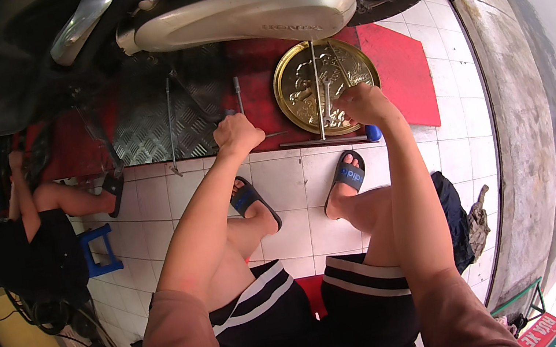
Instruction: The person sits on a low stool and uses a blue screwdriver to loosen and remove a bolt from the side panel of a white scooter. They then switch to a T-handle wrench to continue working on the same bolt area, manipulating the tool with both hands.
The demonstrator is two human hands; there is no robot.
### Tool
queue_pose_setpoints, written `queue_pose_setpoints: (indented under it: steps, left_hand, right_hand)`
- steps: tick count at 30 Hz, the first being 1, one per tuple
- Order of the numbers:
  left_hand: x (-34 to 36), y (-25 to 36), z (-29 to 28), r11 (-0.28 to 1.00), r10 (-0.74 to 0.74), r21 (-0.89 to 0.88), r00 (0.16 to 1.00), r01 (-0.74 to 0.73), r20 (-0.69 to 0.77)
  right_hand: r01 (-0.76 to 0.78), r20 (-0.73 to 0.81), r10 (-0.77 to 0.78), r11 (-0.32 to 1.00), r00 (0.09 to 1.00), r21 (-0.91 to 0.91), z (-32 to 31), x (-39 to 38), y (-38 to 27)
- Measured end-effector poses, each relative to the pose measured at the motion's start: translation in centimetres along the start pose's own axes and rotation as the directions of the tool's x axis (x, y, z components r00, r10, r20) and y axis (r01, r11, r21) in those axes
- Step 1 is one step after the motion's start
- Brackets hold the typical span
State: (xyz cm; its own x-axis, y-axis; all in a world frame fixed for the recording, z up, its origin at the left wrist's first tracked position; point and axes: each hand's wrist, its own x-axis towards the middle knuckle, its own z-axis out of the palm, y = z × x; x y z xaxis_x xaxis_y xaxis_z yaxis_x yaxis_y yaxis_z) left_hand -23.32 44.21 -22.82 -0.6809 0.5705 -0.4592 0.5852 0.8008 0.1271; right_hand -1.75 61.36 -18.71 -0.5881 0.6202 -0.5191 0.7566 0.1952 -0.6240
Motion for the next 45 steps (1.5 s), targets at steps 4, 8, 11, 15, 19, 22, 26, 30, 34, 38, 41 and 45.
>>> queue_pose_setpoints:
  steps: [4,8,11,15,19,22,26,30,34,38,41,45]
  left_hand:
    - [0.2,0.2,0.2,1.000,0.010,0.026,1.000,-0.010,0.002]
    - [0.7,-0.4,0.5,0.998,0.040,0.040,0.998,-0.038,-0.043]
    - [0.4,-0.4,-0.7,0.998,0.060,0.023,0.998,-0.059,-0.035]
    - [-0.5,-1.2,-4.0,0.990,0.049,-0.128,0.992,-0.063,-0.112]
    - [-2.9,-5.0,-7.7,0.946,-0.058,-0.325,0.993,0.020,-0.107]
    - [-3.0,-11.0,-8.3,0.903,-0.180,-0.414,0.975,0.112,-0.129]
    - [-2.2,-15.7,-6.8,0.885,-0.334,-0.381,0.935,0.268,-0.117]
    - [0.1,-14.9,-6.1,0.870,-0.359,-0.368,0.933,0.329,-0.013]
    - [1.8,-12.8,-5.2,0.878,-0.445,-0.182,0.895,0.443,0.028]
    - [3.5,-12.8,-2.9,0.898,-0.434,-0.039,0.897,0.438,0.086]
    - [3.1,-11.9,-3.5,0.912,-0.400,-0.049,0.910,0.407,0.104]
    - [2.5,-11.8,-4.1,0.921,-0.388,-0.001,0.921,0.389,-0.024]
  right_hand:
    - [-0.033,0.006,0.032,0.999,0.999,0.037,-0.8,-1.0,-0.2]
    - [-0.045,0.006,0.045,0.998,0.999,0.046,-0.6,-0.8,-0.2]
    - [-0.055,0.021,0.054,0.997,0.998,0.051,-0.2,-0.4,-0.4]
    - [-0.060,0.033,0.058,0.997,0.998,0.056,-0.2,-0.2,-0.2]
    - [-0.066,0.041,0.064,0.995,0.997,0.074,-0.5,-0.5,-0.3]
    - [-0.056,0.039,0.053,0.995,0.998,0.084,-0.5,-0.6,-0.6]
    - [-0.041,0.044,0.038,0.997,0.998,0.059,-0.4,-0.7,-0.8]
    - [-0.049,0.021,0.047,0.996,0.999,0.075,-1.1,-0.3,-0.1]
    - [-0.111,-0.064,0.117,0.989,0.991,0.094,-2.9,0.1,2.0]
    - [-0.167,-0.103,0.172,0.984,0.980,0.056,-3.3,0.6,3.6]
    - [-0.239,-0.024,0.241,0.968,0.970,0.070,-3.1,-0.1,3.2]
    - [-0.336,0.056,0.346,0.932,0.937,-0.137,-1.6,1.9,5.1]
